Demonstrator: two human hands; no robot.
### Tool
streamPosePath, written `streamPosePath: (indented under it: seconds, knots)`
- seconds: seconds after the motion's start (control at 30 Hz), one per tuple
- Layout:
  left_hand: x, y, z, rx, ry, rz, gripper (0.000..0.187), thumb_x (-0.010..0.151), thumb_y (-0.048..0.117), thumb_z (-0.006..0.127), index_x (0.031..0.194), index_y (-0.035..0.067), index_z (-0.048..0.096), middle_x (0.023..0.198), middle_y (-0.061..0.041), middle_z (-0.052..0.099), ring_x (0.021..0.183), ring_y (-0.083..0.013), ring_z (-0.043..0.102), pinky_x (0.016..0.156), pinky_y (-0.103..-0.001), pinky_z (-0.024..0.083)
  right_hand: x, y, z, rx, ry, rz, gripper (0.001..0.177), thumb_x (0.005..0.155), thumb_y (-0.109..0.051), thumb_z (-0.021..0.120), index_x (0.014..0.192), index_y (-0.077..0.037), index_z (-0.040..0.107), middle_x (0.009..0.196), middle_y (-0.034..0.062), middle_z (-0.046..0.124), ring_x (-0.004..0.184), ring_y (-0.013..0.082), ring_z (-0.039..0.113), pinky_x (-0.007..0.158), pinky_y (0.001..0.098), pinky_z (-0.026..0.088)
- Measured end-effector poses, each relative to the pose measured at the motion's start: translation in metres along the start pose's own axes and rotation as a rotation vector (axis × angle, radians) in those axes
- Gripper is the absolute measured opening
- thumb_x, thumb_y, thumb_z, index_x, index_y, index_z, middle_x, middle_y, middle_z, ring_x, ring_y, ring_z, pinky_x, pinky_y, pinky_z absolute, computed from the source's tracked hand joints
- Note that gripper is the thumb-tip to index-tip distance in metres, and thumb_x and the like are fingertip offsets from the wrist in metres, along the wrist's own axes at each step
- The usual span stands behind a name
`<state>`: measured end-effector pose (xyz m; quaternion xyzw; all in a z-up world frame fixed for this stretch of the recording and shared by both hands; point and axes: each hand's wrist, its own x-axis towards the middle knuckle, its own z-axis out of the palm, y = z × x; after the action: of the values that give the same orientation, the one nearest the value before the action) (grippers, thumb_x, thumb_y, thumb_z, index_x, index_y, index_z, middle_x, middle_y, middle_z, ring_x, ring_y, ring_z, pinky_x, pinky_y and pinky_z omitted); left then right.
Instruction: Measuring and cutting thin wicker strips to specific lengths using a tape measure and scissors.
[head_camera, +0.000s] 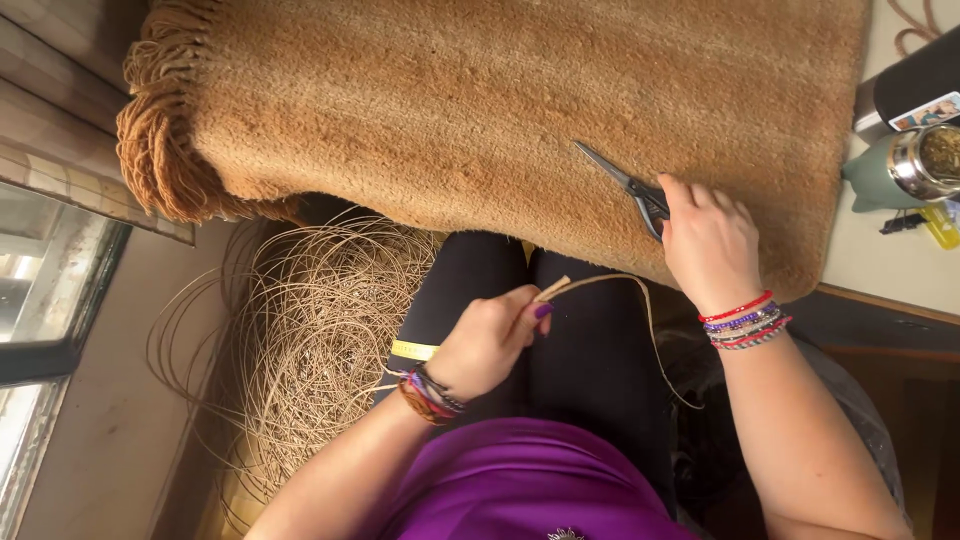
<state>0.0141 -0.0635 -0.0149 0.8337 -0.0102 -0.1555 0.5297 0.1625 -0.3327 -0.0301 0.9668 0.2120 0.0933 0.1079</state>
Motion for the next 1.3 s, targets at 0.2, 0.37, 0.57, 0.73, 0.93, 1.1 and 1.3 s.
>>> streamPosePath:
  seconds: [0.2, 0.37, 0.57, 0.73, 0.93, 1.1, 1.3]
  knots:
    - [-0.008, -0.013, -0.022, 0.227, 0.167, 0.075, 0.018, 0.106, 0.027, 0.051, 0.097, 0.017, 0.063, 0.072, -0.011, 0.074, 0.077, -0.0391, 0.074, 0.067, -0.051, 0.060, -0.018, 0.019, -0.014, 0.305, -0.219, 0.176, 0.048, 0.083, -0.045, 0.076, 0.129, -0.034, 0.069, 0.091, -0.0053, 0.066, 0.091, 0.0220, 0.071, 0.078, 0.0422, 0.060]
    - [-0.015, -0.019, -0.024, 0.348, 0.254, 0.139, 0.013, 0.106, 0.022, 0.051, 0.101, 0.014, 0.060, 0.076, -0.010, 0.073, 0.073, -0.0396, 0.074, 0.063, -0.050, 0.061, -0.085, -0.015, -0.055, 1.552, -0.535, 0.120, 0.030, 0.084, -0.014, 0.079, 0.110, -0.005, 0.068, 0.074, 0.0119, 0.077, 0.066, 0.0219, 0.075, 0.046, 0.0295, 0.058]
    - [-0.016, -0.012, -0.002, 0.555, 0.247, 0.172, 0.012, 0.104, 0.029, 0.055, 0.100, 0.017, 0.056, 0.065, -0.006, 0.066, 0.060, -0.0341, 0.068, 0.054, -0.048, 0.054, -0.111, -0.047, -0.047, 1.983, -1.010, 0.290, 0.047, 0.087, -0.039, 0.064, 0.106, 0.004, 0.062, 0.062, 0.0131, 0.059, 0.053, 0.0224, 0.065, 0.037, 0.0272, 0.045]
    - [-0.023, 0.004, 0.007, 0.549, 0.248, 0.250, 0.010, 0.103, 0.028, 0.055, 0.103, 0.020, 0.059, 0.066, -0.005, 0.069, 0.064, -0.0334, 0.073, 0.060, -0.047, 0.060, -0.100, -0.065, -0.056, 1.964, -0.656, 0.018, 0.070, 0.073, -0.051, 0.087, 0.105, 0.007, 0.065, 0.062, 0.0102, 0.062, 0.059, 0.0205, 0.069, 0.042, 0.0261, 0.053]
    - [-0.025, 0.011, 0.004, 0.526, 0.203, 0.272, 0.013, 0.106, 0.029, 0.052, 0.097, 0.022, 0.059, 0.063, 0.002, 0.063, 0.060, -0.0248, 0.073, 0.060, -0.035, 0.061, -0.097, -0.070, -0.056, 1.922, -0.629, 0.040, 0.038, 0.084, -0.030, 0.082, 0.096, 0.000, 0.062, 0.063, 0.0092, 0.061, 0.055, 0.0181, 0.063, 0.044, 0.0251, 0.047]
    - [-0.019, 0.028, -0.017, -0.365, -0.173, 0.558, 0.028, 0.110, 0.024, 0.044, 0.088, 0.010, 0.055, 0.158, -0.021, 0.039, 0.134, -0.0439, 0.052, 0.111, -0.052, 0.041, -0.094, -0.070, -0.084, 2.013, -0.629, 0.047, 0.032, 0.088, -0.029, 0.076, 0.090, 0.001, 0.064, 0.059, 0.0090, 0.061, 0.051, 0.0184, 0.064, 0.041, 0.0247, 0.044]
    - [-0.007, 0.019, -0.002, -0.613, -0.195, 0.593, 0.036, 0.113, 0.023, 0.041, 0.083, 0.007, 0.055, 0.144, -0.026, 0.053, 0.133, -0.0431, 0.055, 0.109, -0.051, 0.041, -0.100, -0.071, -0.079, 2.170, -0.559, 0.098, 0.020, 0.090, -0.014, 0.075, 0.086, 0.004, 0.065, 0.051, 0.0057, 0.052, 0.036, 0.0133, 0.052, 0.035, 0.0220, 0.038]
